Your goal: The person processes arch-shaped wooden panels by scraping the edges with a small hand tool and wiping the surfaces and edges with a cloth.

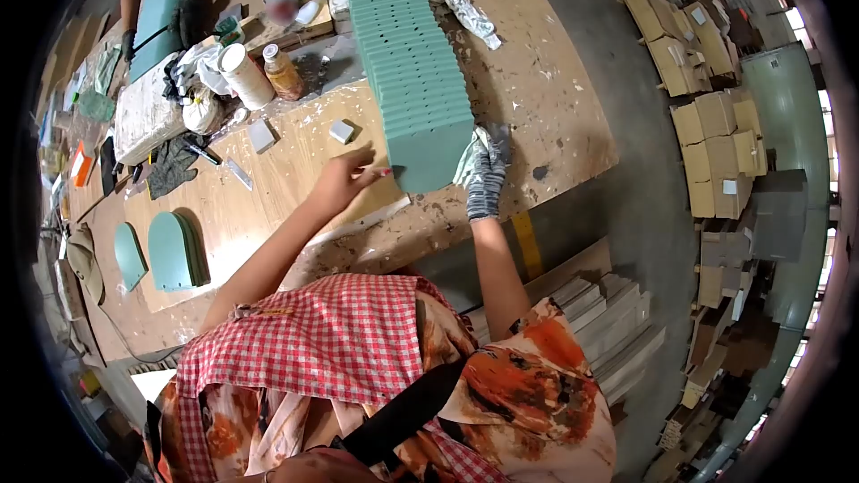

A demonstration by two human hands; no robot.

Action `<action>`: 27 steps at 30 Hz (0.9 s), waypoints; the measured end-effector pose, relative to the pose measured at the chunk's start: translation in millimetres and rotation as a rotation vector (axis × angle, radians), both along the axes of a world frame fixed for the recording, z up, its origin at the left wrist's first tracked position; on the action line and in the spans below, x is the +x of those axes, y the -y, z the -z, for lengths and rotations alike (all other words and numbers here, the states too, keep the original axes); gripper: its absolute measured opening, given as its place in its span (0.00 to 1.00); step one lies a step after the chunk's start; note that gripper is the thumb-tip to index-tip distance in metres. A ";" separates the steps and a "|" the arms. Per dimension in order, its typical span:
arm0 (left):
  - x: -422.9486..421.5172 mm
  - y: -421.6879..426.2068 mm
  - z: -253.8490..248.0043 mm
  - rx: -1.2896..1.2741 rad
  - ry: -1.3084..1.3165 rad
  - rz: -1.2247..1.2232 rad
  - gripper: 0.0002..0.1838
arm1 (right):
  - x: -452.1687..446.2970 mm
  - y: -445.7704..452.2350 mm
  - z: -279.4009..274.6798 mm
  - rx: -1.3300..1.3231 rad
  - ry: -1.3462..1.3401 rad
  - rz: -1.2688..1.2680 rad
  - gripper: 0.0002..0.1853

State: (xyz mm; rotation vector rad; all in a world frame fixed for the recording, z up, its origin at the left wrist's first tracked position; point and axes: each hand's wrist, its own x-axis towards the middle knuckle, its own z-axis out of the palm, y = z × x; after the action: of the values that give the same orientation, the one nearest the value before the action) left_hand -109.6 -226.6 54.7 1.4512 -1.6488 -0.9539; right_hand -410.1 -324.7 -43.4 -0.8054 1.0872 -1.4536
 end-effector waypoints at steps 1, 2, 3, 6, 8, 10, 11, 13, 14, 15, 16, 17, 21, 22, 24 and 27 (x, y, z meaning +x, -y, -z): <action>-12.0 5.9 -8.1 0.064 -0.027 0.040 0.29 | 32.9 -25.2 -57.5 -0.063 -0.435 0.048 0.20; -21.1 10.2 3.1 0.036 0.008 0.034 0.30 | 40.5 -32.4 -70.8 -0.060 -0.439 0.047 0.20; -28.8 12.0 14.0 0.008 0.046 0.028 0.31 | 45.2 -37.4 -78.3 -0.065 -0.372 0.074 0.19; -34.8 -1.9 -6.0 0.080 0.215 -0.033 0.31 | 39.1 -43.6 -64.8 -0.044 -0.193 0.070 0.17; -35.5 -7.1 -2.3 0.069 0.245 -0.049 0.24 | 40.6 -46.3 -61.5 -0.045 0.039 -0.007 0.19; -30.8 -7.0 0.4 0.055 0.268 -0.069 0.17 | 43.5 -52.4 -66.6 -0.030 0.044 -0.010 0.19; -23.3 -9.9 -1.7 -0.008 0.286 -0.046 0.17 | 47.9 -59.7 -73.1 -0.021 0.048 -0.009 0.19; -18.6 -4.2 -3.3 -0.070 0.299 -0.033 0.17 | 47.5 -56.0 -67.8 0.046 0.212 0.002 0.19; -19.0 -4.1 -5.4 -0.088 0.322 0.012 0.16 | 47.0 -56.3 -69.0 0.066 0.222 0.031 0.20; -19.6 -4.9 -6.2 -0.104 0.344 0.054 0.16 | 47.0 -55.9 -69.0 0.088 0.230 0.059 0.20; -21.0 -5.9 -7.7 -0.102 0.336 0.044 0.16 | 47.6 -52.4 -69.1 0.166 0.230 0.084 0.22; -23.2 -6.2 -10.1 -0.118 0.368 0.055 0.17 | 47.8 -49.0 -69.8 0.166 0.222 0.074 0.22; -30.3 -11.7 -19.1 -0.119 0.422 0.083 0.23 | 48.9 -47.6 -77.3 0.260 0.272 0.138 0.26; -30.5 -12.1 -17.7 -0.122 0.421 0.081 0.23 | 48.4 -48.6 -75.6 0.256 0.260 0.133 0.25; -29.7 -12.2 -13.2 -0.173 0.457 0.040 0.24 | 46.2 -50.0 -69.8 0.248 0.250 0.127 0.25; -26.4 -11.5 -17.3 -0.167 0.508 0.008 0.19 | 38.9 -49.0 -56.9 0.209 0.272 0.069 0.24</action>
State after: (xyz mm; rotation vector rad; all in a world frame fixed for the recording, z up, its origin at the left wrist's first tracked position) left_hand -136.0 -215.1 72.0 1.6589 -2.0365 -0.4516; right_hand -371.2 -275.7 13.5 -0.4128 1.0447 -1.4304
